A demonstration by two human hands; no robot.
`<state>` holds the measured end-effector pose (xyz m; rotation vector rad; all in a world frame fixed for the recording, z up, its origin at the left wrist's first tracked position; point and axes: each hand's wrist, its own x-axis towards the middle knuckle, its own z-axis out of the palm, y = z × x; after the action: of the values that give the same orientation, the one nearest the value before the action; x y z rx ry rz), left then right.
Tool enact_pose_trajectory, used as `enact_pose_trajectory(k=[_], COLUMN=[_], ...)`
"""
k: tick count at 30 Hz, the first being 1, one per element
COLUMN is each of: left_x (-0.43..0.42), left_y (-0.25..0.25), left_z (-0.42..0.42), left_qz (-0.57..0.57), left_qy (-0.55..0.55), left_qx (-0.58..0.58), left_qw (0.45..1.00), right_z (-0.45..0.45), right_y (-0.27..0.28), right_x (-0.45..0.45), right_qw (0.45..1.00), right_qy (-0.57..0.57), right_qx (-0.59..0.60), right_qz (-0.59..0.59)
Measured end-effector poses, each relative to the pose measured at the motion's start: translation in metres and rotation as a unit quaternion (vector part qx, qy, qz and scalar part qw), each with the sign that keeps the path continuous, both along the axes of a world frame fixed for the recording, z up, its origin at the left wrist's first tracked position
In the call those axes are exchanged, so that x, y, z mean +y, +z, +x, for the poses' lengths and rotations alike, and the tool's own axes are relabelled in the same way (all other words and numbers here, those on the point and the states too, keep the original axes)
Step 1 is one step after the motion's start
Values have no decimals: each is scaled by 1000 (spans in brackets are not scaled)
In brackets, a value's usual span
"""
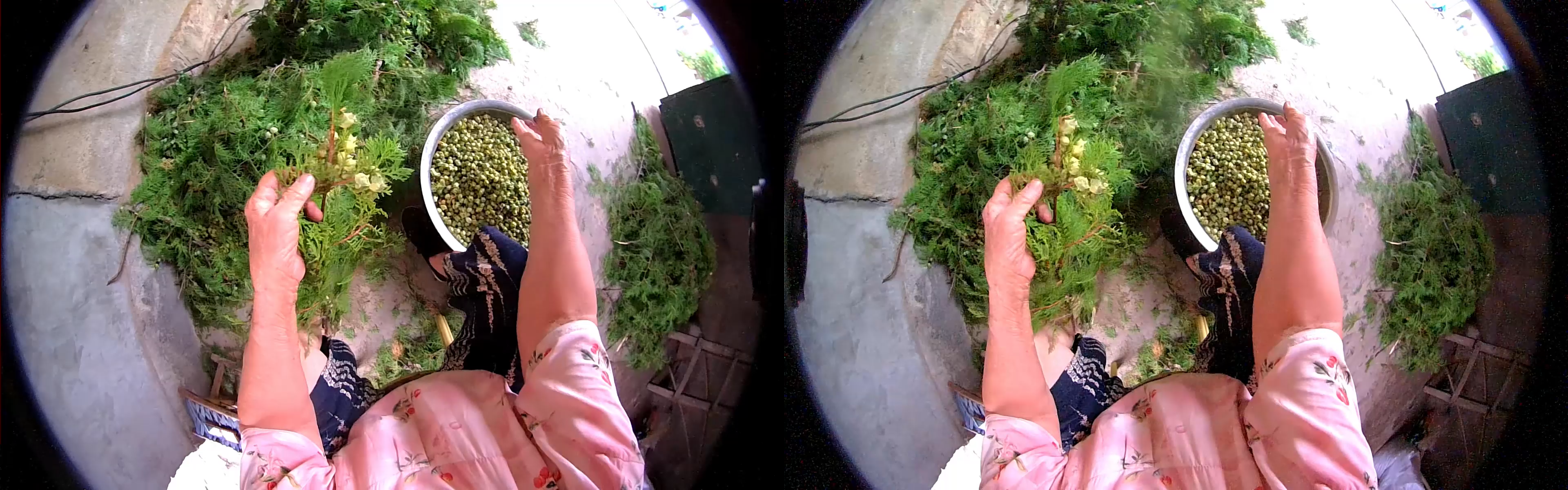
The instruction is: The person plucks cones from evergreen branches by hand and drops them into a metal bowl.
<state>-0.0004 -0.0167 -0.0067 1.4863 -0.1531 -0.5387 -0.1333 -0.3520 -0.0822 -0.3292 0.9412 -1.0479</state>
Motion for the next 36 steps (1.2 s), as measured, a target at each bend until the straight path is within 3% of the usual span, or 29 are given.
enact_pose_trajectory(k=[3,8,11,15,17,19,21,22,23,29,31,32,35,36], left_x=[-2,0,2,3,3,2,4,4,2,1,1,-1,-3,-3], left_y=[-2,-4,-4,-6,-5,-2,-2,-1,0,3,5,9,9,9], left_z=[-1,-1,0,0,0,-2,-2,-2,-3,-7,-8,-10,-11,-11], left_qz=[-27,-31,-24,-23,-12,0,8,20,31,41,49,47,23,1], left_qy=[5,24,25,32,25,21,14,10,5,-24,-40,-40,-49,-58], left_qx=[35,48,45,44,24,17,9,11,14,-20,-23,-14,13,32], left_qw=[999,998,998,998,999,1000,1000,1000,999,999,998,998,998,998], right_z=[-4,33,46,53,56,59,61,63,62,67,65,65,67,68], right_y=[-2,52,74,70,69,80,91,88,88,81,84,81,61,59], right_x=[9,77,124,146,148,160,173,177,178,183,182,183,186,187], right_qw=[991,946,910,897,858,861,777,787,767,760,658,658,744,743], right_qy=[102,270,357,412,470,457,431,446,464,408,292,292,274,275], right_qx=[26,26,39,6,31,27,104,42,109,82,245,246,234,233], right_qz=[-85,-175,-208,-162,-204,-221,-446,-425,-428,-499,-649,-649,-563,-564])
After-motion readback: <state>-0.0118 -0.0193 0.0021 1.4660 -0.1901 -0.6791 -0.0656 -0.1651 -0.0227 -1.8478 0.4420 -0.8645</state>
